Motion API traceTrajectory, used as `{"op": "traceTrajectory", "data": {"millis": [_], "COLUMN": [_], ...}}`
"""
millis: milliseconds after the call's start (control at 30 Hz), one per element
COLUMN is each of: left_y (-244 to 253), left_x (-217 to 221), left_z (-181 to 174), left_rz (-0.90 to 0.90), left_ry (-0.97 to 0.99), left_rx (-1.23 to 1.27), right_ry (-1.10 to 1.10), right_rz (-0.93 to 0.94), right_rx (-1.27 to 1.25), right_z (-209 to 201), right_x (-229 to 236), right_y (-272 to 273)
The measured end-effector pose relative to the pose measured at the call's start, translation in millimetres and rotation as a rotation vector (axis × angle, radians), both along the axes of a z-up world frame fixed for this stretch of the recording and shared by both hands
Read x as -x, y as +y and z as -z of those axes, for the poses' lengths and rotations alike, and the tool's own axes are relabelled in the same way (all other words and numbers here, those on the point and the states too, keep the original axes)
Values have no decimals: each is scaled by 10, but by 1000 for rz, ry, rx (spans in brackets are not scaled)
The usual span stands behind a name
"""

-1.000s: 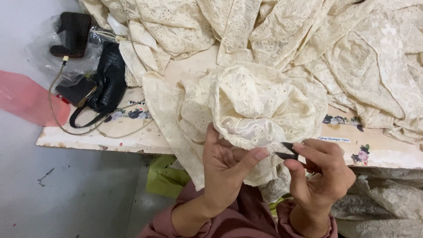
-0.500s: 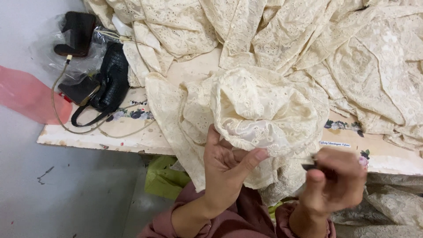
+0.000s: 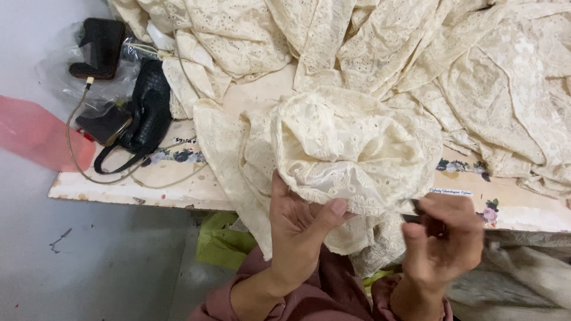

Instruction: Trimming excess threads from lace fabric using thread snips

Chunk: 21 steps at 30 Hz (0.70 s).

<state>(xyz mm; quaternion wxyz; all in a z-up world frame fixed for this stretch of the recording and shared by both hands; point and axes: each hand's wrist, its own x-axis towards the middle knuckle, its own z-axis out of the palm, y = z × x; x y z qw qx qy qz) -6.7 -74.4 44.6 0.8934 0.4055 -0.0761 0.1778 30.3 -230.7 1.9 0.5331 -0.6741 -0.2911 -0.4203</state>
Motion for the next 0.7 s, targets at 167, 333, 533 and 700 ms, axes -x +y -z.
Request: {"op": "traceTrajectory", "data": {"millis": [167,333,533,700], "left_y": [-10,-7,7,18], "left_x": [19,15,26,-38], "left_z": [-15,14,0,84], "left_rz": [-28,-59,-29,-76], "left_ry": [73,79,19,38], "left_rx": [-56,-46,-41,2], "right_ry": [11,-69,-200,-172], "right_rz": [163,196,71,413], "right_rx": [96,138,22,226], "right_z": [-147,-131,83,29], "right_x": [108,83,-88,-157], "right_y": [161,178,57,99]}}
